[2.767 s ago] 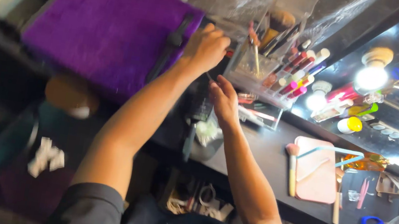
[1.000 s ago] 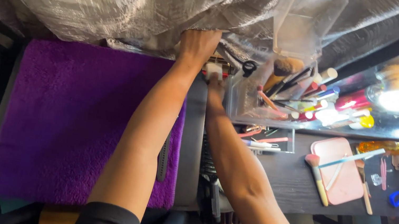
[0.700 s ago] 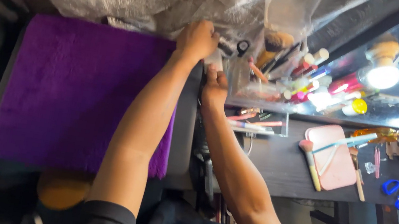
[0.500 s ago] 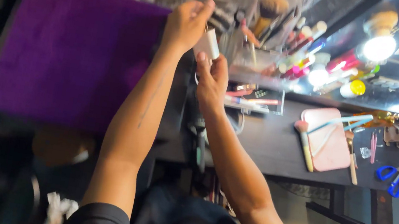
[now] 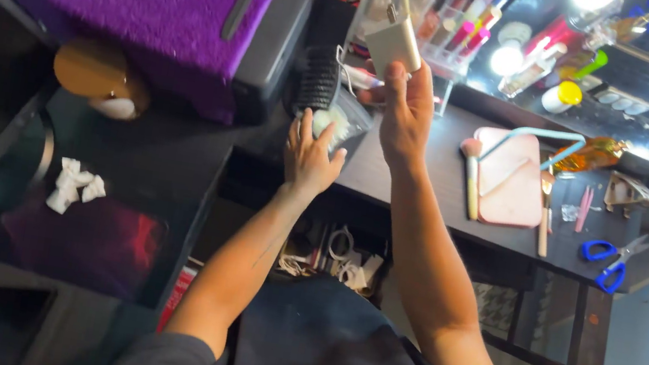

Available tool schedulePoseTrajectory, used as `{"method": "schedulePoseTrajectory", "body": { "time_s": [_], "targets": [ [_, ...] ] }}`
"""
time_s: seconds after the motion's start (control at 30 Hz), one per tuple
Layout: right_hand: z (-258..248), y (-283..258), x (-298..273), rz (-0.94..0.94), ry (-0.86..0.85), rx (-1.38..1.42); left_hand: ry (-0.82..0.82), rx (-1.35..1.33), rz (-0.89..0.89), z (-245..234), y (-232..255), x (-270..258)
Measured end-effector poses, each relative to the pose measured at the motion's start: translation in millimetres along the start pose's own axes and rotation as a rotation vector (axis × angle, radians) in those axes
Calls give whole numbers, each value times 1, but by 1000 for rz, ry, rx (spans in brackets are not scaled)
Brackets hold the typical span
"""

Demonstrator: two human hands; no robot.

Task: The person organizes various household and desk items into drawers and a desk area.

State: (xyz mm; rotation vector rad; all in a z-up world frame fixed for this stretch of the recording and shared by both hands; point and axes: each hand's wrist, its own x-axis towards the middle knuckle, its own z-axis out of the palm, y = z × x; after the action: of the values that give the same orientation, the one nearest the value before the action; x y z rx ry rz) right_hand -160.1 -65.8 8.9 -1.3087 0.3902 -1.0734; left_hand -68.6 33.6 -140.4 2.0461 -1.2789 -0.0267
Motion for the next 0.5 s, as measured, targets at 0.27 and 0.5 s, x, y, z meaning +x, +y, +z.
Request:
{"method": "schedulePoseTrajectory", "body": {
  "time_s": [0.27, 0.5],
  "targets": [
    [-38, -58, -74, -81, 24, -138, -67, 25, -74, 51, -36, 3],
    [-47, -93, -120, -108, 79, -170, -202, 39, -137, 40, -36, 9]
  ]
}}
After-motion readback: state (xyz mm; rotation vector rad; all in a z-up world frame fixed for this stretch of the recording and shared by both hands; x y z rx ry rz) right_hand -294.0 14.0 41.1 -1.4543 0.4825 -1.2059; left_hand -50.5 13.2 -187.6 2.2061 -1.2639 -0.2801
